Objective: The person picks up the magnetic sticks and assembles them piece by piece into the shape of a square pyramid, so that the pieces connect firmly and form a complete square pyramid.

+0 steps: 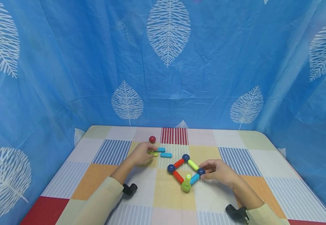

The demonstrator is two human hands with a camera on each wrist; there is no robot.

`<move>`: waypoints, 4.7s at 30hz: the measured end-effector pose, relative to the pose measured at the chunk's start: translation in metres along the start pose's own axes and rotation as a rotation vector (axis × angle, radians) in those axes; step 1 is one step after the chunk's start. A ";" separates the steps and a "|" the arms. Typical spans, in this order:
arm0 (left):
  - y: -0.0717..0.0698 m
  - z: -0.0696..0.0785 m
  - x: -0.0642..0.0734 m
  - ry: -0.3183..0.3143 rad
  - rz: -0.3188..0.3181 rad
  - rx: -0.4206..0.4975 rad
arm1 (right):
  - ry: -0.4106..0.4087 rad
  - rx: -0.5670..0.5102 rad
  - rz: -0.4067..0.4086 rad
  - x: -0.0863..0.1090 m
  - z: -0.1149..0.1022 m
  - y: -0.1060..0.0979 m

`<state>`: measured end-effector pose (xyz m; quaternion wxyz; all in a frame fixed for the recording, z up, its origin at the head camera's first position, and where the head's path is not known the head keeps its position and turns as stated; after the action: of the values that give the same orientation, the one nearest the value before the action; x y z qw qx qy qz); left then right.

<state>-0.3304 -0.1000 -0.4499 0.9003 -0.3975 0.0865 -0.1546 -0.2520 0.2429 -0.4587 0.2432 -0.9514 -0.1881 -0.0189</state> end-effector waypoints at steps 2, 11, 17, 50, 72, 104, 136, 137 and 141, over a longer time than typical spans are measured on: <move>0.001 0.000 0.000 -0.010 -0.004 -0.012 | -0.001 -0.004 0.000 0.000 0.000 0.000; 0.003 -0.002 -0.005 -0.024 -0.032 -0.087 | 0.002 -0.006 0.000 -0.001 0.003 0.000; 0.004 -0.003 -0.007 -0.006 -0.041 -0.129 | 0.002 0.001 0.001 -0.001 0.003 0.000; 0.005 -0.005 0.003 0.024 -0.081 0.131 | 0.018 0.039 0.011 -0.004 0.005 -0.001; 0.010 0.001 0.014 0.123 -0.094 0.287 | 0.014 0.027 0.008 -0.003 0.005 -0.001; 0.032 0.031 0.013 0.216 -0.139 0.495 | 0.016 0.018 0.007 -0.002 0.005 -0.001; 0.044 0.036 0.016 0.223 -0.358 0.320 | 0.037 0.183 0.207 -0.007 0.004 -0.002; 0.045 0.036 0.016 0.224 -0.350 0.323 | 0.046 0.190 0.220 -0.006 0.002 -0.002; 0.046 0.038 0.011 0.203 -0.232 0.248 | 0.022 0.226 0.194 0.001 -0.008 -0.001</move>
<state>-0.2993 -0.0483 -0.4589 0.9052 -0.2733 0.1109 -0.3060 -0.2514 0.2401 -0.4517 0.3513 -0.9314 -0.0937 0.0157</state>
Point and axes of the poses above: each hand's wrist, its own x-axis away from the middle knuckle, its own y-axis out of the palm, z = x × y, the point moved 2 cm from there along -x, towards the middle knuckle, and after that the axes turned 1 degree about -z, right-handed, at the moved point
